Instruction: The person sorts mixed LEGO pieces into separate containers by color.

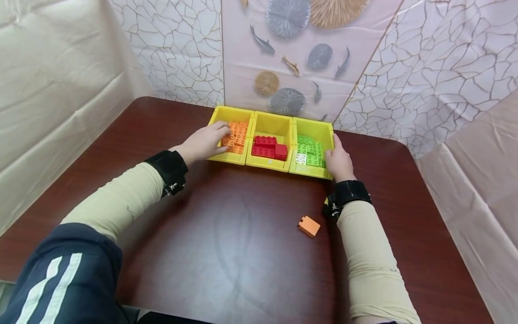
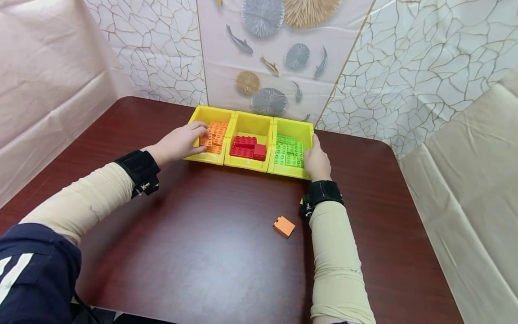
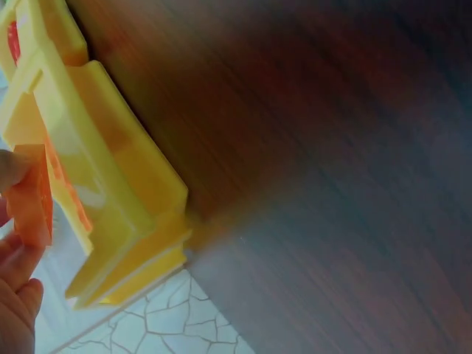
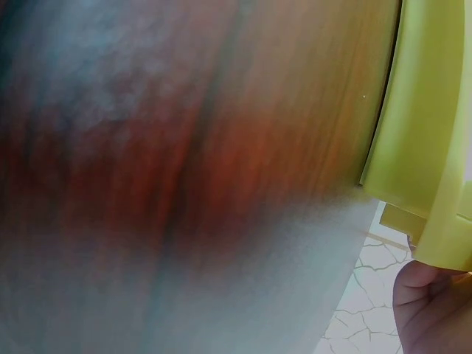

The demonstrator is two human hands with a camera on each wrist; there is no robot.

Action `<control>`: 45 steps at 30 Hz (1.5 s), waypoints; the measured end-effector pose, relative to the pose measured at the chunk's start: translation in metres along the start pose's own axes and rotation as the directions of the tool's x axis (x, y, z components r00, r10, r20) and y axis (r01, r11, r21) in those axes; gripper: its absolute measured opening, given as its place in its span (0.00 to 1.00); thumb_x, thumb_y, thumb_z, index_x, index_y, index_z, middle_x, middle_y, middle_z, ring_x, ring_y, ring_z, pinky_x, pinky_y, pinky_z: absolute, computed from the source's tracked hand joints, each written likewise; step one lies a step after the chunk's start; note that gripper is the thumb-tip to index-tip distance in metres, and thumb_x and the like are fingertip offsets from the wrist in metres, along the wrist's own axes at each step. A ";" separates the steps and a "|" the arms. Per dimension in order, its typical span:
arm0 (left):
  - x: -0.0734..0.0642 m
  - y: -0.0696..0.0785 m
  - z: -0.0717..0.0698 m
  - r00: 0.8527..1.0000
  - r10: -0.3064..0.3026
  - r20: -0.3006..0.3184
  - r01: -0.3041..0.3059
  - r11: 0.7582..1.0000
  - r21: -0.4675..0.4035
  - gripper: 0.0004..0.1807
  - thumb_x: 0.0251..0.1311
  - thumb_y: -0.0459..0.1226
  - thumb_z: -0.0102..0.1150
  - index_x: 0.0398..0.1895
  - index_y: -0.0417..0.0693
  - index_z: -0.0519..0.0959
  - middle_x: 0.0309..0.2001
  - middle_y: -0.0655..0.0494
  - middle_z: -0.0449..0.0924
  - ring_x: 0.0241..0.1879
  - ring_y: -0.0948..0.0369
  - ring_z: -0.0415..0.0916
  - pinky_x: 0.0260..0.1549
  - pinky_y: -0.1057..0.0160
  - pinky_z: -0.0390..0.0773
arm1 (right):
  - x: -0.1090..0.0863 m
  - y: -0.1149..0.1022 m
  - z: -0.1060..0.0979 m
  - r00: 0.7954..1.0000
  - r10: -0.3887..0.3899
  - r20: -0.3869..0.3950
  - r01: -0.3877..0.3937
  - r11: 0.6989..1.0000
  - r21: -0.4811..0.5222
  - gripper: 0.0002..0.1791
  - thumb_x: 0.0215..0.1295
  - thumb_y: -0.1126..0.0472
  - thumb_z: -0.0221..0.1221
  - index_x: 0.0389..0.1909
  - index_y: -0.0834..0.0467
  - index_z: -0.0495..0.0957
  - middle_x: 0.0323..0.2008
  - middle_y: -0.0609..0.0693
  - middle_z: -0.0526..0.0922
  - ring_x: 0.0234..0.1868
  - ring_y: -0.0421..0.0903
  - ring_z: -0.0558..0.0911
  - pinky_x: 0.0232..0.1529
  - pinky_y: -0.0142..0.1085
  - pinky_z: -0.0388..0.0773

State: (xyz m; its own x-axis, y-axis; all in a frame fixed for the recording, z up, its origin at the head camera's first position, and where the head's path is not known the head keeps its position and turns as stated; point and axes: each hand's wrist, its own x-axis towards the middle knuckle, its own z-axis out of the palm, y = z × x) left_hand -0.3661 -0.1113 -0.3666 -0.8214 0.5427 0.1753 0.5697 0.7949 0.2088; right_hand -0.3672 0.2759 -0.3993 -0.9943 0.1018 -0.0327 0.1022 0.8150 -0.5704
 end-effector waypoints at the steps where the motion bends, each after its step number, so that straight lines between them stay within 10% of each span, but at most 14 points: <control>1: 0.001 -0.002 0.001 1.000 0.008 -0.003 -0.008 1.000 0.002 0.22 0.55 0.40 0.63 0.50 0.38 0.72 0.53 0.45 0.68 0.51 0.52 0.65 0.54 0.54 0.67 | 0.000 -0.001 0.000 1.000 -0.001 -0.004 0.001 1.000 -0.005 0.33 0.72 0.57 0.35 0.74 0.47 0.34 0.44 0.68 0.74 0.28 0.57 0.72 0.32 0.45 0.67; 20: 0.008 -0.009 0.012 0.997 -0.059 0.044 0.059 0.998 -0.003 0.23 0.58 0.41 0.61 0.54 0.40 0.73 0.58 0.43 0.68 0.57 0.49 0.65 0.58 0.53 0.63 | -0.003 -0.002 -0.001 1.000 0.006 -0.005 -0.006 1.000 -0.004 0.33 0.72 0.58 0.35 0.74 0.48 0.34 0.48 0.69 0.73 0.32 0.59 0.72 0.37 0.48 0.67; 28: 0.000 0.010 0.010 0.993 0.079 -0.084 -0.074 0.996 0.056 0.21 0.55 0.38 0.62 0.50 0.36 0.75 0.52 0.40 0.72 0.52 0.47 0.69 0.54 0.51 0.66 | -0.001 -0.002 -0.002 1.000 0.005 -0.001 -0.005 1.000 0.012 0.33 0.72 0.58 0.36 0.74 0.48 0.34 0.51 0.69 0.72 0.33 0.59 0.73 0.37 0.48 0.68; 33: -0.006 0.054 0.020 0.946 0.310 -0.091 -0.310 0.951 0.017 0.18 0.54 0.35 0.63 0.48 0.37 0.77 0.50 0.43 0.74 0.50 0.49 0.71 0.53 0.53 0.68 | 0.003 -0.003 -0.003 1.000 0.001 -0.001 -0.001 1.000 0.017 0.33 0.72 0.58 0.35 0.74 0.46 0.34 0.51 0.68 0.72 0.33 0.58 0.73 0.38 0.47 0.67; 38: -0.008 0.116 0.031 0.836 0.542 0.081 -0.543 0.840 -0.021 0.16 0.57 0.38 0.60 0.49 0.43 0.78 0.51 0.48 0.76 0.51 0.54 0.72 0.53 0.57 0.68 | 0.006 -0.006 -0.005 1.000 0.016 -0.017 -0.015 1.000 0.021 0.33 0.72 0.58 0.35 0.74 0.45 0.35 0.49 0.67 0.73 0.33 0.59 0.72 0.38 0.47 0.67; 41: -0.007 0.147 0.036 0.779 0.611 0.143 -0.615 0.788 -0.019 0.16 0.59 0.39 0.58 0.49 0.44 0.78 0.51 0.51 0.76 0.50 0.55 0.72 0.52 0.58 0.68 | 0.005 -0.006 -0.004 0.999 0.034 -0.013 -0.034 0.999 0.020 0.33 0.72 0.58 0.35 0.74 0.45 0.35 0.49 0.67 0.73 0.32 0.58 0.72 0.37 0.46 0.67; 45: -0.003 0.179 0.047 0.744 0.640 0.191 -0.649 0.760 -0.016 0.14 0.58 0.39 0.58 0.48 0.47 0.78 0.49 0.55 0.76 0.48 0.57 0.71 0.49 0.59 0.68 | 0.003 -0.004 -0.002 0.999 0.054 0.010 -0.054 0.998 0.024 0.33 0.72 0.57 0.35 0.73 0.43 0.33 0.46 0.66 0.74 0.32 0.58 0.72 0.37 0.45 0.66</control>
State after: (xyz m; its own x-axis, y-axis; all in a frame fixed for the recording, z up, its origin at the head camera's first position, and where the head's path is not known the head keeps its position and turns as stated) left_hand -0.2632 0.0423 -0.3752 -0.2520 0.9644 0.0804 0.9670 0.2477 0.0599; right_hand -0.3707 0.2740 -0.3950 -0.9876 0.1395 -0.0717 0.1549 0.7945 -0.5872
